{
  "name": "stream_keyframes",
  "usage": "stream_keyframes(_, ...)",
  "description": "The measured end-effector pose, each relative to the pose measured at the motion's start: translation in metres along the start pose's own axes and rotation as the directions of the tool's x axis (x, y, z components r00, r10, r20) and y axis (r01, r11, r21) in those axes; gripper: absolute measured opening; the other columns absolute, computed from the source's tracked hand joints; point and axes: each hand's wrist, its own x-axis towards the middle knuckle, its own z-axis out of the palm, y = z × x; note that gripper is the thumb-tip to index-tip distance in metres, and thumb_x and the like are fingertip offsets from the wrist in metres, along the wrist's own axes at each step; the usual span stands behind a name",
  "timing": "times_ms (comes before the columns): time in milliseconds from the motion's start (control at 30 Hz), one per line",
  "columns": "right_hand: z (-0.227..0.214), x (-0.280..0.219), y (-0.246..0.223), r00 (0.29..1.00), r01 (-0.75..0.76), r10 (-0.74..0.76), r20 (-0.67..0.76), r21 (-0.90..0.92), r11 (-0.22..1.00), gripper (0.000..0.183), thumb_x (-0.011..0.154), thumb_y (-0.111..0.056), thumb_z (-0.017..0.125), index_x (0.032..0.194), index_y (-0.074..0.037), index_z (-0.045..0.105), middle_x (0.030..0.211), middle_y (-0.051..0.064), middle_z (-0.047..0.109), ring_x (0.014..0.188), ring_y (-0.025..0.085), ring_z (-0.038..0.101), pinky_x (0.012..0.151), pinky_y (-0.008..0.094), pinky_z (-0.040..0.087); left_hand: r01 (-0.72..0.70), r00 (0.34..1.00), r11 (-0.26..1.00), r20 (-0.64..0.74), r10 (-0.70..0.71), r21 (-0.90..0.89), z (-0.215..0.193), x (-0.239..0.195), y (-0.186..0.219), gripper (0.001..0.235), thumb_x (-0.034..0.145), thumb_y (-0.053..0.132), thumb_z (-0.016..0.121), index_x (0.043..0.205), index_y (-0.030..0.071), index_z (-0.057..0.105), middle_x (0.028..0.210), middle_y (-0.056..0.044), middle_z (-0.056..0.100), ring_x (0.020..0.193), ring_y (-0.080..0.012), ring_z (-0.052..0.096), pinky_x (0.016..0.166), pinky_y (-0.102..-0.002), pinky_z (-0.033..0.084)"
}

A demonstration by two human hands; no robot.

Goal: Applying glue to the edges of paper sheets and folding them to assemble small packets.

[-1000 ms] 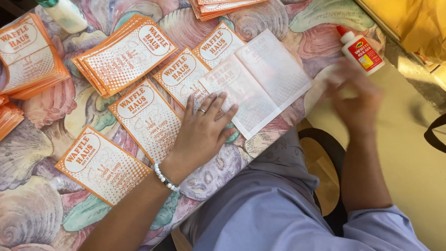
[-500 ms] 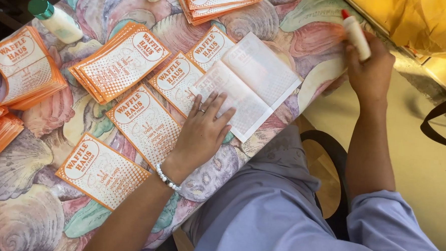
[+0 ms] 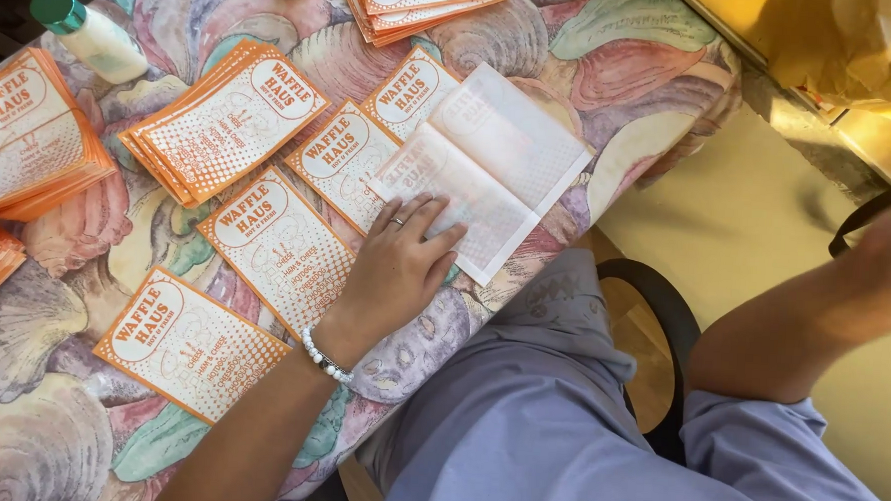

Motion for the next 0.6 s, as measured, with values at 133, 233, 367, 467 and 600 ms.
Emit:
stream_keyframes(133, 0.069, -0.031, -0.074, 0.981, -0.181, 0.119, 0.152, 0.505, 0.844, 0.053, 0.108, -0.034, 0.062, 0.148, -0.004, 0.045, 0.135, 0.034, 0.054, 0.124, 0.048, 0.058, 0.107, 0.055, 0.05, -0.009, 1.0, 1.0, -0.018, 0.009, 0.001, 0.002, -0.002, 0.001, 0.028, 0.101, 0.017, 0.057, 0.124, 0.011, 0.07, 0.149, -0.022, 0.054, 0.142, -0.0411, 0.047, 0.121, -0.059, 0.029)
stream_keyframes(233, 0.081, -0.051, -0.068, 0.941, -0.339, 0.291, 0.174, 0.475, 0.812, 0.039, 0.088, -0.021, 0.085, 0.107, 0.005, 0.064, 0.102, 0.012, 0.061, 0.075, 0.021, 0.062, 0.05, 0.026, 0.047, -0.026, 1.0, 1.0, -0.011, 0.026, 0.007, 0.004, -0.004, 0.004, 0.028, 0.102, 0.014, 0.054, 0.126, 0.008, 0.068, 0.149, -0.02, 0.054, 0.142, -0.0411, 0.047, 0.122, -0.057, 0.03)
stream_keyframes(367, 0.063, -0.058, -0.038, 0.958, -0.101, 0.207, -0.197, 0.445, 0.89, 0.043, 0.103, -0.022, 0.071, 0.132, 0.001, 0.049, 0.112, 0.026, 0.059, 0.084, 0.024, 0.052, 0.058, 0.037, 0.041, -0.009, 1.0, 1.0, 0.029, 0.01, -0.026, 0.004, -0.001, -0.002, 0.035, 0.1, 0.016, 0.054, 0.133, 0.007, 0.065, 0.15, -0.023, 0.053, 0.142, -0.0412, 0.046, 0.121, -0.057, 0.03)
stream_keyframes(467, 0.084, -0.068, -0.06, 0.931, -0.3, 0.362, -0.043, 0.476, 0.827, 0.016, 0.102, -0.004, 0.067, 0.114, 0.0, 0.058, 0.087, 0.014, 0.059, 0.059, 0.015, 0.051, 0.047, 0.03, 0.042, 0.007, 1.0, 1.0, 0.02, -0.006, -0.031, 0.007, -0.003, -0.001, 0.035, 0.101, 0.018, 0.054, 0.133, 0.007, 0.065, 0.149, -0.022, 0.053, 0.142, -0.0393, 0.046, 0.121, -0.056, 0.031)
stream_keyframes(600, 0.075, -0.081, -0.037, 0.934, -0.298, 0.352, 0.057, 0.667, 0.683, 0.05, 0.102, -0.024, 0.077, 0.143, -0.015, 0.05, 0.13, 0.003, 0.059, 0.111, 0.013, 0.058, 0.098, 0.031, 0.055, 0.027, 1.0, 0.999, 0.011, -0.026, -0.046, 0.006, -0.003, -0.001, 0.034, 0.099, 0.018, 0.056, 0.13, 0.008, 0.065, 0.149, -0.022, 0.053, 0.141, -0.0379, 0.047, 0.12, -0.055, 0.032)
